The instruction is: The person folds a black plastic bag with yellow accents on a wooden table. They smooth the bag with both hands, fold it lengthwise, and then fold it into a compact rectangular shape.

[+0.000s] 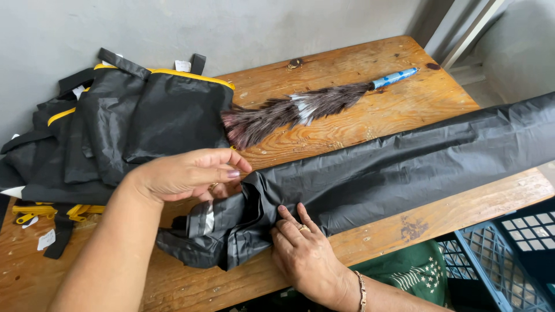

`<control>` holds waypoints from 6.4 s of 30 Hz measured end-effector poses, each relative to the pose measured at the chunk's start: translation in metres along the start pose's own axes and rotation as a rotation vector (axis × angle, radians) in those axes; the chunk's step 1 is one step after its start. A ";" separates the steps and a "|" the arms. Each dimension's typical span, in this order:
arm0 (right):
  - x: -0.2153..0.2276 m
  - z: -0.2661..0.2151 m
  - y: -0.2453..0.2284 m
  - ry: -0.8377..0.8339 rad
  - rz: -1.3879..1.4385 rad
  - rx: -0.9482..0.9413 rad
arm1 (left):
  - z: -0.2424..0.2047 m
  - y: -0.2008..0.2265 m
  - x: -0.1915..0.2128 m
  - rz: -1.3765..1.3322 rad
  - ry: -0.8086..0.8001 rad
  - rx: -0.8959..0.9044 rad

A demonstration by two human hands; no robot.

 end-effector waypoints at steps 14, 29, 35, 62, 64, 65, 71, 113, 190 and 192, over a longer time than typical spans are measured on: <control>0.014 -0.002 0.019 0.059 0.255 -0.129 | 0.082 -0.010 0.027 0.390 0.095 -0.558; -0.005 0.002 0.019 -0.055 -0.004 -0.245 | 0.092 -0.012 0.014 0.641 0.116 -0.688; 0.002 0.003 0.020 -0.031 -0.032 -0.239 | 0.095 -0.011 0.003 0.635 -0.057 -0.562; 0.107 -0.026 0.016 0.115 -0.065 -0.189 | 0.118 0.016 -0.018 1.017 0.773 0.178; 0.125 -0.032 0.016 0.162 -0.190 -0.235 | 0.121 0.020 -0.020 1.032 0.775 0.182; 0.124 -0.030 0.011 0.127 -0.259 -0.192 | 0.123 0.020 -0.021 1.045 0.750 0.211; 0.090 -0.009 0.041 -0.103 -0.200 0.014 | 0.119 0.030 -0.025 1.028 0.633 0.312; 0.084 -0.024 0.089 -0.224 -0.433 0.123 | 0.076 0.019 -0.118 1.332 0.985 -0.393; 0.056 -0.021 0.107 -0.242 -0.322 -0.293 | 0.087 -0.010 -0.117 1.378 0.991 -0.200; 0.051 -0.008 0.081 -0.308 -0.197 -0.176 | 0.087 -0.012 -0.117 1.306 0.935 -0.269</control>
Point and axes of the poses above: each hand's wrist, its own z-axis towards the middle knuckle, its own x-axis out of the back of the hand, y = z × x, the point moved 9 cm from there along z, towards the middle knuckle, and after that the axes turned 14 degrees about -y, right-handed, at the moved point
